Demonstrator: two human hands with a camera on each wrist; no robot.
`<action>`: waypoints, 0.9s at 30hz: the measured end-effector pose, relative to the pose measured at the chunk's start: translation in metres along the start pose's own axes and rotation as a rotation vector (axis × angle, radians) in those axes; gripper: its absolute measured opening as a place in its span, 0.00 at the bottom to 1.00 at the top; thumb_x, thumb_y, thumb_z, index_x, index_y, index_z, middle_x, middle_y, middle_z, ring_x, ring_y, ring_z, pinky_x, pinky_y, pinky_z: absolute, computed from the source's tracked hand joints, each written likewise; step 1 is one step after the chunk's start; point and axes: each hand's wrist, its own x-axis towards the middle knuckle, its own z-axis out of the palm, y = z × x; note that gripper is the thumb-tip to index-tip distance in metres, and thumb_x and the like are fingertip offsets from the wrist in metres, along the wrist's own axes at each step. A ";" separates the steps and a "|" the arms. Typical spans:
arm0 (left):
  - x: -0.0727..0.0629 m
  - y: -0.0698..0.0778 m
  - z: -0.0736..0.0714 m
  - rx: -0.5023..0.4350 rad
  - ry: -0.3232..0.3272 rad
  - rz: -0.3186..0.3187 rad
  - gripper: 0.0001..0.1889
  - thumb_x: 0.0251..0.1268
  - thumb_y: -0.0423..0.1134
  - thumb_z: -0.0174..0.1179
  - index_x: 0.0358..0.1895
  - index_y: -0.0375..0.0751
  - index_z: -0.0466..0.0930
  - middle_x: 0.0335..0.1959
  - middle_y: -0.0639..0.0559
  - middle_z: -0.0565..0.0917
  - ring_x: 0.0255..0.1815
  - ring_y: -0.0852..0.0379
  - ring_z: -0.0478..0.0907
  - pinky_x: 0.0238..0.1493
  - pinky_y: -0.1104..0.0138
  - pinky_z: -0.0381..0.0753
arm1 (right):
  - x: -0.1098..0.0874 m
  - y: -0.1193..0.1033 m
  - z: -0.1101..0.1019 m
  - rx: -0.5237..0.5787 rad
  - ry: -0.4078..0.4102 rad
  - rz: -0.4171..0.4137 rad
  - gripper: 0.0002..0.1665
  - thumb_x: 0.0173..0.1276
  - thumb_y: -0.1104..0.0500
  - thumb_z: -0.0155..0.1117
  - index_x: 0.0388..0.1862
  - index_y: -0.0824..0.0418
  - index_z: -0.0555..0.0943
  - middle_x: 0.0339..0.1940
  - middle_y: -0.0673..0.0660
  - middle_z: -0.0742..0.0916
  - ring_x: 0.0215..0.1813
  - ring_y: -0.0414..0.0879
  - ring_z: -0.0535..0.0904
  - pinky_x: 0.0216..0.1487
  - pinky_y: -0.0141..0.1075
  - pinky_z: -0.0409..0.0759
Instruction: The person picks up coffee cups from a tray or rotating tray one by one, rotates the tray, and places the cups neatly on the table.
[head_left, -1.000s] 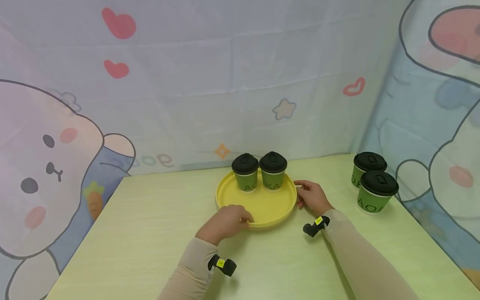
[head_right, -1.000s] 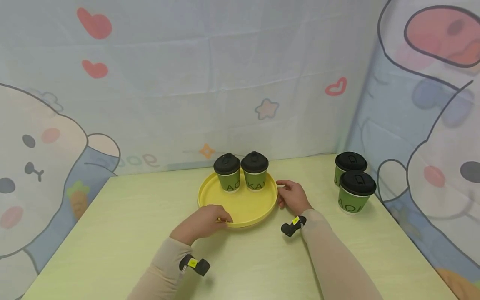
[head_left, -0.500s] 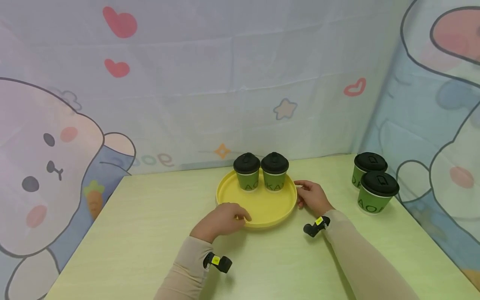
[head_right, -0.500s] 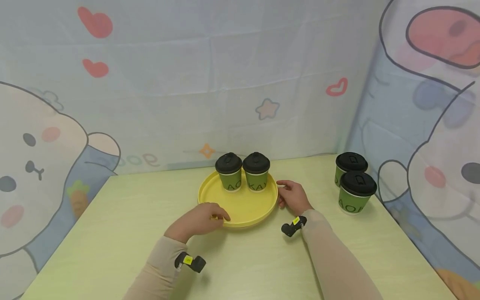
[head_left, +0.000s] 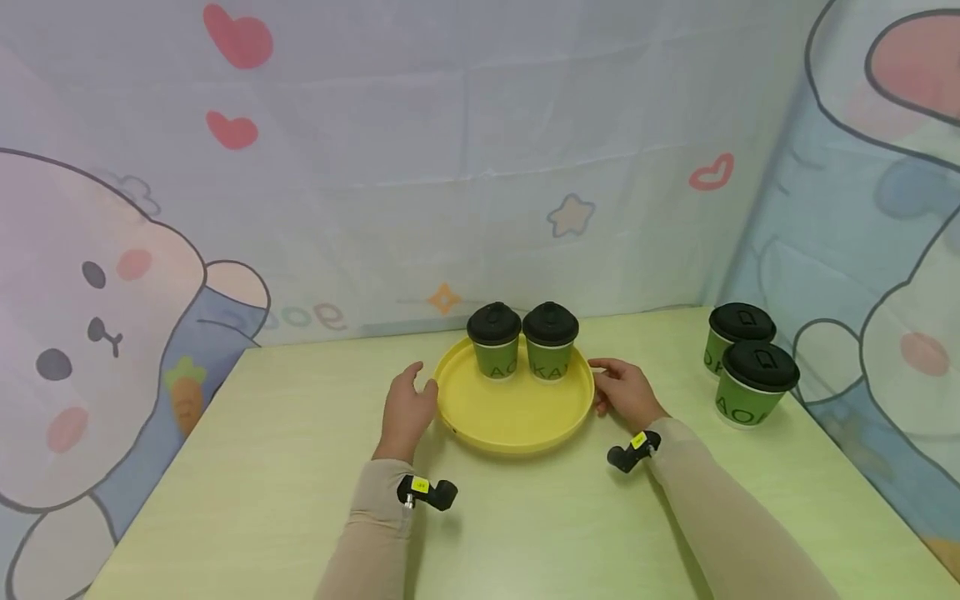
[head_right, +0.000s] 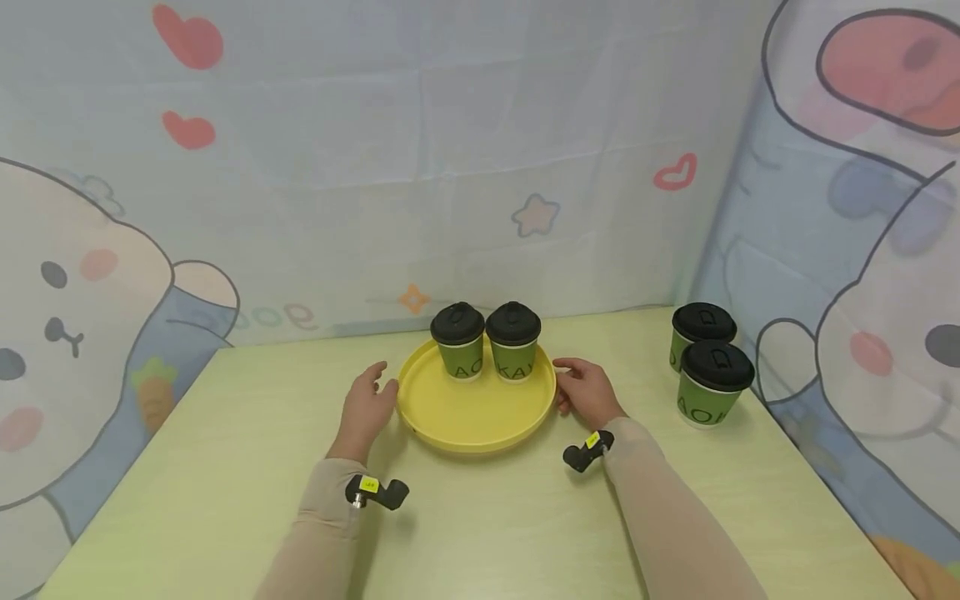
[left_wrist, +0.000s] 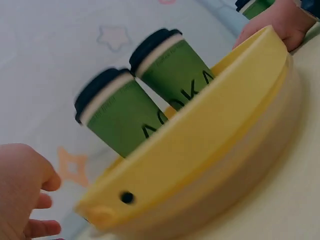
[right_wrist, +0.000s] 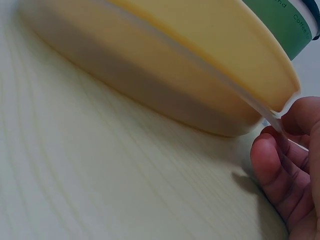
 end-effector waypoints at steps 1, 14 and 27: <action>0.001 -0.006 0.003 -0.067 0.007 -0.034 0.29 0.77 0.44 0.47 0.77 0.40 0.61 0.75 0.35 0.64 0.56 0.40 0.77 0.61 0.48 0.74 | 0.000 0.000 0.000 -0.001 -0.001 -0.002 0.24 0.77 0.61 0.55 0.68 0.67 0.74 0.32 0.59 0.83 0.24 0.46 0.79 0.27 0.37 0.83; 0.008 -0.037 0.027 -0.387 0.113 -0.075 0.23 0.77 0.43 0.49 0.69 0.41 0.75 0.66 0.43 0.77 0.67 0.46 0.73 0.67 0.53 0.70 | 0.008 -0.008 0.001 -0.078 -0.068 0.063 0.25 0.77 0.59 0.54 0.70 0.65 0.72 0.31 0.60 0.84 0.24 0.48 0.80 0.29 0.38 0.84; 0.005 -0.032 0.035 -0.358 0.133 -0.091 0.21 0.76 0.44 0.49 0.65 0.45 0.80 0.62 0.45 0.81 0.59 0.48 0.77 0.62 0.54 0.74 | 0.035 -0.136 -0.027 -0.358 -0.075 -0.114 0.32 0.81 0.41 0.46 0.75 0.57 0.67 0.68 0.62 0.74 0.64 0.60 0.73 0.57 0.53 0.79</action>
